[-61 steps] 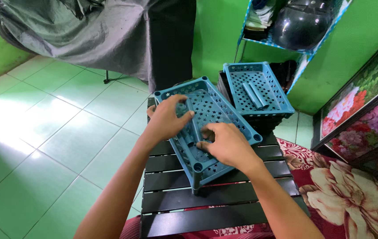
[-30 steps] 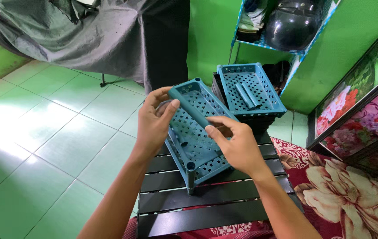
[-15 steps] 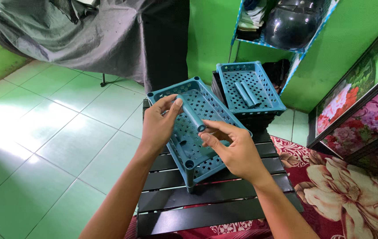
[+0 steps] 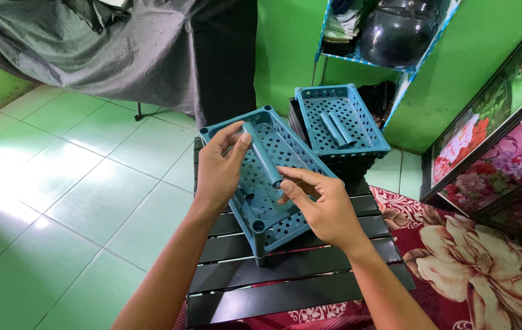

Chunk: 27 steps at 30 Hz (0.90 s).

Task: The person assembles a blue plastic basket by inserting cylindrical legs into the basket's corner sockets. They then remove the legs and place them inside the basket, repeating the process with another basket.

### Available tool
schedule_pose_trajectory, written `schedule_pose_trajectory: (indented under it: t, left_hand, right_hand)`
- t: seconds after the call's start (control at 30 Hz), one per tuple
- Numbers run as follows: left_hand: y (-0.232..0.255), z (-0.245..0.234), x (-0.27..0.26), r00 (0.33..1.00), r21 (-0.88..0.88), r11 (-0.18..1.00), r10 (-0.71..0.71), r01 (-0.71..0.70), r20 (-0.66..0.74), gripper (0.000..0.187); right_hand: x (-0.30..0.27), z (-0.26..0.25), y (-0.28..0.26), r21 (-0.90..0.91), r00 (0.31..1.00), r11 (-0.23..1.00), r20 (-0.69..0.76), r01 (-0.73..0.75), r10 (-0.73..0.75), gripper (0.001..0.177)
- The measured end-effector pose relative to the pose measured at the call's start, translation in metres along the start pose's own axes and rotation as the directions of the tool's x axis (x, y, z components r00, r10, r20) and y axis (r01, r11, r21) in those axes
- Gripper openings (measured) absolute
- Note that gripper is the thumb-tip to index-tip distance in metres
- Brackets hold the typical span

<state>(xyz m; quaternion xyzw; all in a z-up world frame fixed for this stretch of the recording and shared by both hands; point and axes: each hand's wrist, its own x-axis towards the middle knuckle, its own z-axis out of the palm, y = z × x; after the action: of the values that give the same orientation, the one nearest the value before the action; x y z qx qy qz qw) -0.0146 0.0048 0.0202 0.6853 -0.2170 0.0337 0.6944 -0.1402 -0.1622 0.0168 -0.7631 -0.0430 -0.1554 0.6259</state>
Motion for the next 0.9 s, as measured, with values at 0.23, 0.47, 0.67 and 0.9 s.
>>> schedule_pose_trajectory:
  t: [0.23, 0.47, 0.67, 0.9]
  left_hand:
    - [0.003, -0.001, 0.0, 0.993, -0.305, 0.949, 0.098, -0.074, 0.061, 0.045]
    - [-0.002, 0.01, 0.003, 0.988, -0.07, 0.986, 0.151, -0.154, -0.045, 0.04]
    - [0.01, 0.05, 0.028, 0.983, 0.187, 0.965, 0.177, -0.184, 0.052, 0.04]
    - [0.016, 0.085, 0.054, 0.814, 0.237, 0.805, 0.439, -0.545, 0.38, 0.041]
  right_hand:
    - [0.002, 0.002, 0.006, -0.081, 0.999, 0.997, -0.054, -0.013, 0.008, 0.036]
    - [0.0, -0.006, 0.011, -0.092, 0.977, 0.983, -0.158, -0.161, 0.145, 0.033]
    - [-0.001, -0.033, 0.021, -0.058, 0.962, 0.998, -0.272, -0.016, -0.001, 0.026]
    - [0.01, -0.093, 0.048, -0.288, 0.86, 0.954, -0.505, -0.088, -0.073, 0.028]
